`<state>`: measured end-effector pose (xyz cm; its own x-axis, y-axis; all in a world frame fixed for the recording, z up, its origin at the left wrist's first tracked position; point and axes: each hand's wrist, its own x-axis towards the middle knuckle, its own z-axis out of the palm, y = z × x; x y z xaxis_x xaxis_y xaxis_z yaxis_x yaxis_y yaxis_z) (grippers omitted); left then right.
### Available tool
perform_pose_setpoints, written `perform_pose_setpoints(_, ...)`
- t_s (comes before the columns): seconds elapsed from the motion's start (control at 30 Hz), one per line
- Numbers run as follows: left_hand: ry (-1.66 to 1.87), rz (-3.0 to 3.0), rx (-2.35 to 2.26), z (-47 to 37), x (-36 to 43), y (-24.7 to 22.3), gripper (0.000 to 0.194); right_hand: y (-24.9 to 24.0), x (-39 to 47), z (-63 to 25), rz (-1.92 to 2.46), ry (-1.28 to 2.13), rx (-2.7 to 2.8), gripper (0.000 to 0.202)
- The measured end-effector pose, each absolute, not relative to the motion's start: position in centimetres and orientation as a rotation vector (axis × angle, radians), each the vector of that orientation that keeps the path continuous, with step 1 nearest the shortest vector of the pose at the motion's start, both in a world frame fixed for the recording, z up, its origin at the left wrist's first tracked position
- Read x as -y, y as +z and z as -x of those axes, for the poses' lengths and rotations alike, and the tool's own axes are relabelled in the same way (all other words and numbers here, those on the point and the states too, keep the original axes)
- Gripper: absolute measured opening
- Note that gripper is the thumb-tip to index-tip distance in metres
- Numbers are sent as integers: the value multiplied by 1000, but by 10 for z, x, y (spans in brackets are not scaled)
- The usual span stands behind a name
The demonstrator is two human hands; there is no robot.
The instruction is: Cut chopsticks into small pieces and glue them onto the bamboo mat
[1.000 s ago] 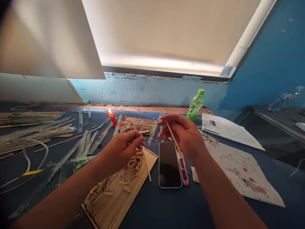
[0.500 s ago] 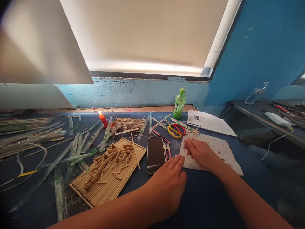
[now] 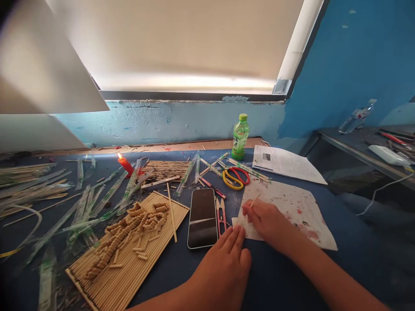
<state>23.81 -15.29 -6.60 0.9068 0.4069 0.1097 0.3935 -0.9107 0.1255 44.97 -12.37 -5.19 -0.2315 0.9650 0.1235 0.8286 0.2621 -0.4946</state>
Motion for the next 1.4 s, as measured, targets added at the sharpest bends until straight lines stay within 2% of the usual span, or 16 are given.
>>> perform_pose_setpoints(0.2, 379, -3027, -658, -241, 151, -83, 34, -51, 118, -477, 1702, 346, 2082, 40)
perform_pose_setpoints(0.37, 401, -3046, -666, -241, 152, -89, 33, -49, 118, -462, 1607, 475, 2205, 44)
perform_pose_setpoints(0.67, 285, -2869, -662, -234, 156, -53, 36, -23, 118, -485, 1784, 442, 2038, 44)
perform_pose_setpoints(0.77, 369, -2753, -768, -218, 155, -17, 21, -8, 125, -448, 1683, 658, 1910, 47)
perform_pose_setpoints(0.97, 787, -2005, -1080, -129, 122, 50, 33, 17, 108, -347, 1194, 1134, 1717, 45)
perform_pose_setpoints(1.17, 819, -1362, -1074, -69, 72, 31, 29, 8, 57, -278, 946, 1326, 1580, 38)
perform_pose_setpoints(1.4, 585, -1148, -943, -70, 50, 2, 30, -27, 48, -258, 916, 1500, 1387, 37)
